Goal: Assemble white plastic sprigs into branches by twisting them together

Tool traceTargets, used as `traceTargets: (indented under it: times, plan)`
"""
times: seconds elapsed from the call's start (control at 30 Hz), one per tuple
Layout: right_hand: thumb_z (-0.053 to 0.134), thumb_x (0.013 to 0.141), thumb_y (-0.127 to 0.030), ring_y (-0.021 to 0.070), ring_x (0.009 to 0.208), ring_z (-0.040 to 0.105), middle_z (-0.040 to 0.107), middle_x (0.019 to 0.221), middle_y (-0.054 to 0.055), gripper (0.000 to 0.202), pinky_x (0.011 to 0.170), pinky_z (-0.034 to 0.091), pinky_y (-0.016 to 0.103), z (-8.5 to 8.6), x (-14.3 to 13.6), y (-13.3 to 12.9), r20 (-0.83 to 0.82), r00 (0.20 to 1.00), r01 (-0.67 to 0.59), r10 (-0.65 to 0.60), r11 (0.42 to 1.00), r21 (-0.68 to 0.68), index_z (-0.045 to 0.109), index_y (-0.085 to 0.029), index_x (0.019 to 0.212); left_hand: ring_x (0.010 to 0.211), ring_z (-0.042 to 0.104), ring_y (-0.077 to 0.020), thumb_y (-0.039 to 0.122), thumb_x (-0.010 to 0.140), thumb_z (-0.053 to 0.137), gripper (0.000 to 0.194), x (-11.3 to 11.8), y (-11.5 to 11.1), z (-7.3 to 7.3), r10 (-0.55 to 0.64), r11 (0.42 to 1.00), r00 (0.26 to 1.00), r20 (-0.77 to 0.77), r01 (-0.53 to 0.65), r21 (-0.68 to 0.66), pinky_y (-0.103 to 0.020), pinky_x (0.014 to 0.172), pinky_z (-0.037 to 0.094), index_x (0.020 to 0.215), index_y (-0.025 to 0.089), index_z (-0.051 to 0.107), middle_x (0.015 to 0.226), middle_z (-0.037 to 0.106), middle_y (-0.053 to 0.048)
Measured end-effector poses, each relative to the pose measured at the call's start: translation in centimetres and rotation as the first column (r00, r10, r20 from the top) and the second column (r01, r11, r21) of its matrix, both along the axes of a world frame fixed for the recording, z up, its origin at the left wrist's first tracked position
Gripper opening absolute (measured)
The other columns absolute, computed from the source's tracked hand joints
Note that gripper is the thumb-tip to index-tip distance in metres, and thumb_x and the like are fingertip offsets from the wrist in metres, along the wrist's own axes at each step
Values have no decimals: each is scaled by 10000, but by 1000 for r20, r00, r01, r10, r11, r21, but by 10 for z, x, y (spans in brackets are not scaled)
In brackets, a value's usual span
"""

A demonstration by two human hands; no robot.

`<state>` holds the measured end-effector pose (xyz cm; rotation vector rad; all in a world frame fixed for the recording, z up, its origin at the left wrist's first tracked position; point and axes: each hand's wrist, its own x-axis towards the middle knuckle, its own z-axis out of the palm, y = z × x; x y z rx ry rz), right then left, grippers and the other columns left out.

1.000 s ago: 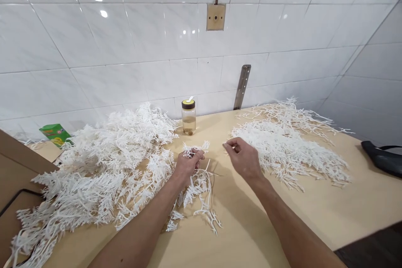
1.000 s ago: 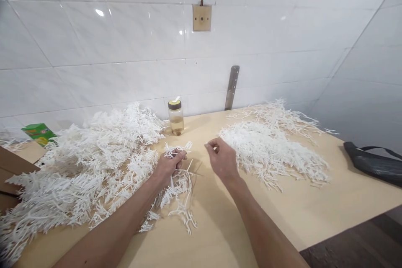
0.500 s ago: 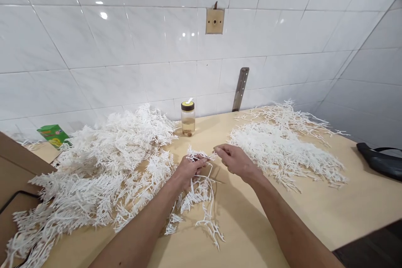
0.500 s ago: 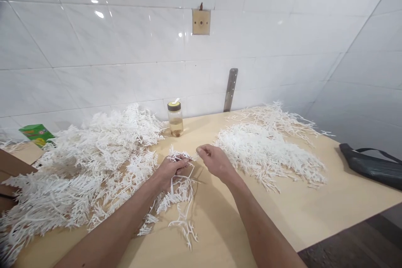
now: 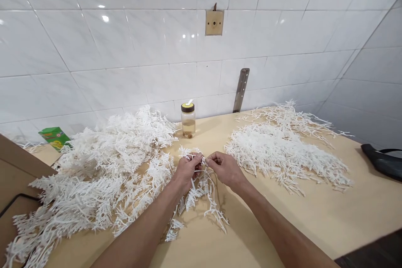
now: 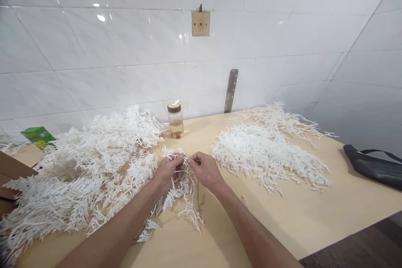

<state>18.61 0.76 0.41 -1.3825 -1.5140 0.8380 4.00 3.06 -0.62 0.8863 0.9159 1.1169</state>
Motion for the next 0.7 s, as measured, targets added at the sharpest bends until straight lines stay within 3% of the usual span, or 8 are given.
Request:
traceTargets:
  times: [0.17,0.3,0.53,0.7]
  plan:
    - [564,801,-469,74,384,391,503,542,-46,296,386,318,210,2,7,0,-56,994,-96,89,987,-131,615,-181,758,407,374,-57,504,593,819,447,0,-2,3,4,998,994,-110,3,59,-201,407,294,674,156,549,486,451,63]
    - [567,811,-441,71,400,416,556,593,-33,277,402,327,210,2,13,1,23,995,-94,98,989,-118,646,-180,761,390,344,-51,501,639,786,426,0,-5,6,-30,993,984,-174,49,107,-198,392,251,643,165,525,470,423,68]
    - [538,857,-297,150,661,578,671,735,15,179,621,419,264,-2,2,-1,219,975,-64,31,987,145,654,-192,770,380,279,-52,490,699,732,385,1,-5,4,-36,999,984,-176,40,19,-189,381,168,695,193,486,452,383,81]
    - [450,921,-210,159,707,559,613,785,44,185,676,426,280,-12,-6,-3,337,941,-139,1,913,383,572,-187,785,393,291,-58,483,680,744,389,1,-4,-2,23,1000,984,-178,-19,25,-195,402,202,677,193,484,456,363,86]
